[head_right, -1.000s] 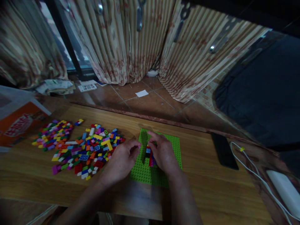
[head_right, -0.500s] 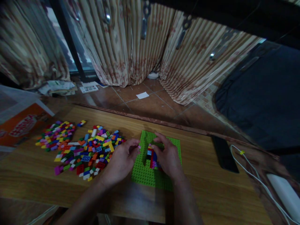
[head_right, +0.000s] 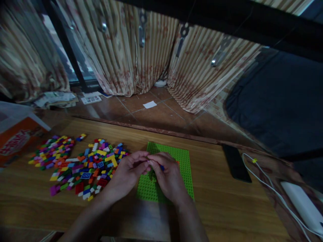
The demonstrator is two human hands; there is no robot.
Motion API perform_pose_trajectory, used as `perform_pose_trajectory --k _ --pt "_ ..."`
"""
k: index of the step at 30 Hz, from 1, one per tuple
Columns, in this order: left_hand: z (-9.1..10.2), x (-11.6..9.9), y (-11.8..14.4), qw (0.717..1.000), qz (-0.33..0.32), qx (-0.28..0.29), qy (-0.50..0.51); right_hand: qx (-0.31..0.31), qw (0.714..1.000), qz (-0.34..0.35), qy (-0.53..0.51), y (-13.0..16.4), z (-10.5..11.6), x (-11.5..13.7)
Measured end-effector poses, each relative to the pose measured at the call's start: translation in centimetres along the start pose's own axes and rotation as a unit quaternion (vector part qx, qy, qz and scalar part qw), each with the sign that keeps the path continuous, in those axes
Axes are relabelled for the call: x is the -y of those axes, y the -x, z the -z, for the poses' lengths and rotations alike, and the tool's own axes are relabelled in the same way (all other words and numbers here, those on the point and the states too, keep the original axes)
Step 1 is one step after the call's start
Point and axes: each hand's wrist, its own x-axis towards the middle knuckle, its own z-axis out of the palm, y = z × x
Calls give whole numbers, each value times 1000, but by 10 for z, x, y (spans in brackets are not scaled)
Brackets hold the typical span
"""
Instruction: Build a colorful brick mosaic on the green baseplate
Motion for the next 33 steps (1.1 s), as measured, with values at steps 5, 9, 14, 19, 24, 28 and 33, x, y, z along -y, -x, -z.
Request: perform_pose_trajectory --k 5,9,14,19,24,28,33 --pt "0 2 1 1000 10 -12 13 15 1000 6 -3 1 2 1" --pt "0 -7 2 996 65 -28 59 16 1000 -3 -13 2 5 1" --pt "1 -15 3 989 106 -34 93 21 1000 -11 -11 5 7 1" --pt "0 -14 4 986 127 -31 100 29 999 7 19 8 9 -1" --pt "0 -3 0 992 115 -42 13 -48 997 -19 53 8 21 -16" --pt "1 6 -4 988 56 -42 -135 -144 982 -100 66 6 27 -34" --pt "-4 6 -2 968 46 15 -245 -124 979 -141 77 1 16 -45"
